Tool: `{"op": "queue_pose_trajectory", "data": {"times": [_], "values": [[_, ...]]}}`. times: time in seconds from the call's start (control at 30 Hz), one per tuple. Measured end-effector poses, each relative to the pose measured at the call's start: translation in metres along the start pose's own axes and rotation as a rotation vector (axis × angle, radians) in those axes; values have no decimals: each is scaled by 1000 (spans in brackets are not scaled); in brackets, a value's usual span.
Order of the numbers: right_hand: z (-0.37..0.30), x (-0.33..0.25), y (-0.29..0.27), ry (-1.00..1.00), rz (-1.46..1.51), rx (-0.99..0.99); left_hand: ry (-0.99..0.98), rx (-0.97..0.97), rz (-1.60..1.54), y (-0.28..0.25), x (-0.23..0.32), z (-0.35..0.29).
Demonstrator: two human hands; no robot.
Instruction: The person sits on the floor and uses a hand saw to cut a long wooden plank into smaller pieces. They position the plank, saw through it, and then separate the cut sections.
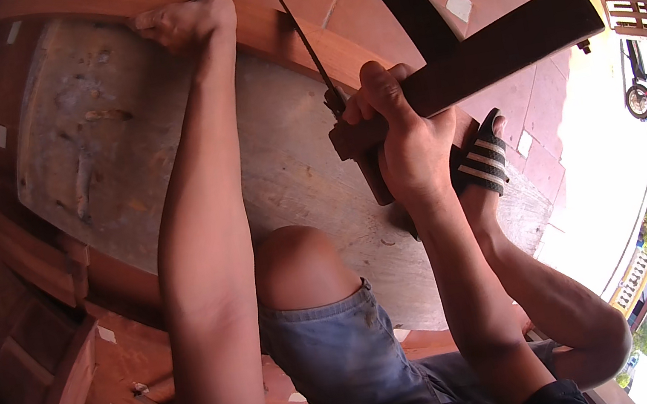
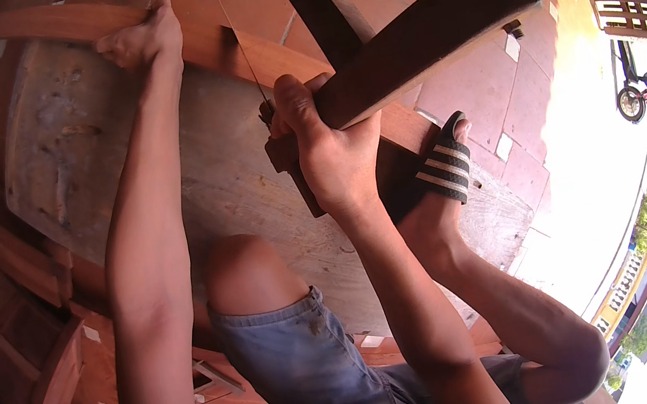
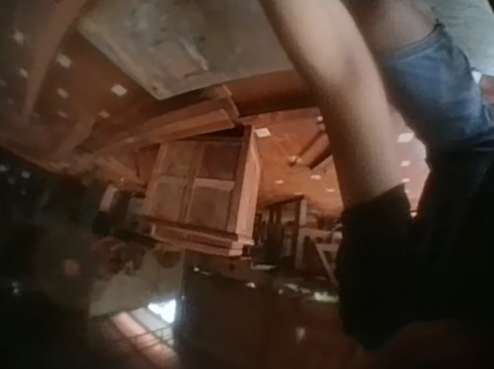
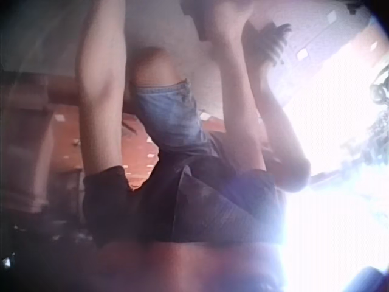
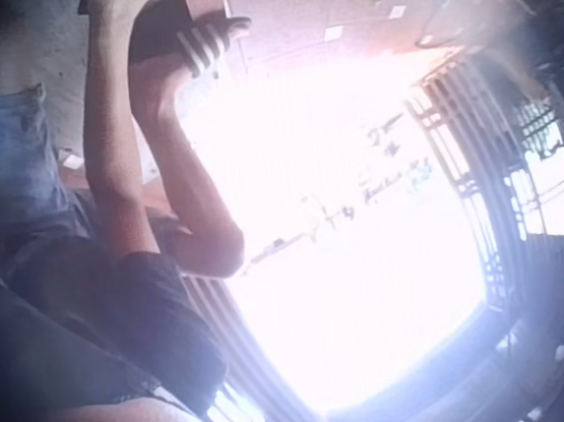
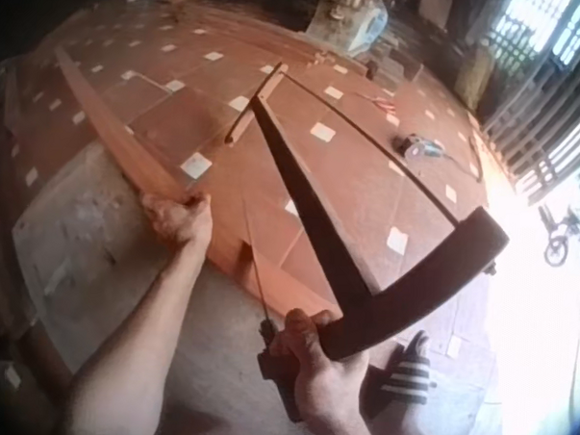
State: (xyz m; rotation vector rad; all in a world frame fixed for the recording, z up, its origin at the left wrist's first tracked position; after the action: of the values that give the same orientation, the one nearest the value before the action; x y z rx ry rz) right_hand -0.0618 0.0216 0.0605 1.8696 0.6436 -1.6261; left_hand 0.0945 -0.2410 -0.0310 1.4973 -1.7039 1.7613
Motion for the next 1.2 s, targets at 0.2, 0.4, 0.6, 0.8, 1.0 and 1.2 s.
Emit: {"op": "queue_pose_trajectory", "data": {"times": [0.2,0.4,0.6,0.8,1.0,1.2], "values": [[-105,-33,-56,27,24,-49,5,58,32,-10,-10,14],[-176,-78,-84,49,75,-160,35,44,55,-16,-9,13],[12,6,5,-34,-41,1,-24,-11,42,-4,-5,-1],[-62,-15,-35,62,-9,33,5,28,58,-12,-6,9],[-193,-86,-99,86,33,-108,77,125,59,-26,-8,25],[-41,2,-27,28,3,75,94,117,143,-31,39,-61]]}}
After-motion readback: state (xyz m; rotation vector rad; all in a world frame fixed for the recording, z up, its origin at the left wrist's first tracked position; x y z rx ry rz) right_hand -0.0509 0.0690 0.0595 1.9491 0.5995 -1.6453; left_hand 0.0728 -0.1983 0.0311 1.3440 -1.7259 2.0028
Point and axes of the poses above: each hand's wrist, its own z-axis towards the middle knuckle, its own y-axis out of the palm, x = y × z, the point moved 9 cm from there along z, towards the middle knuckle, and after that the axes turned 10 degrees about -y, right-handed, at the moved point
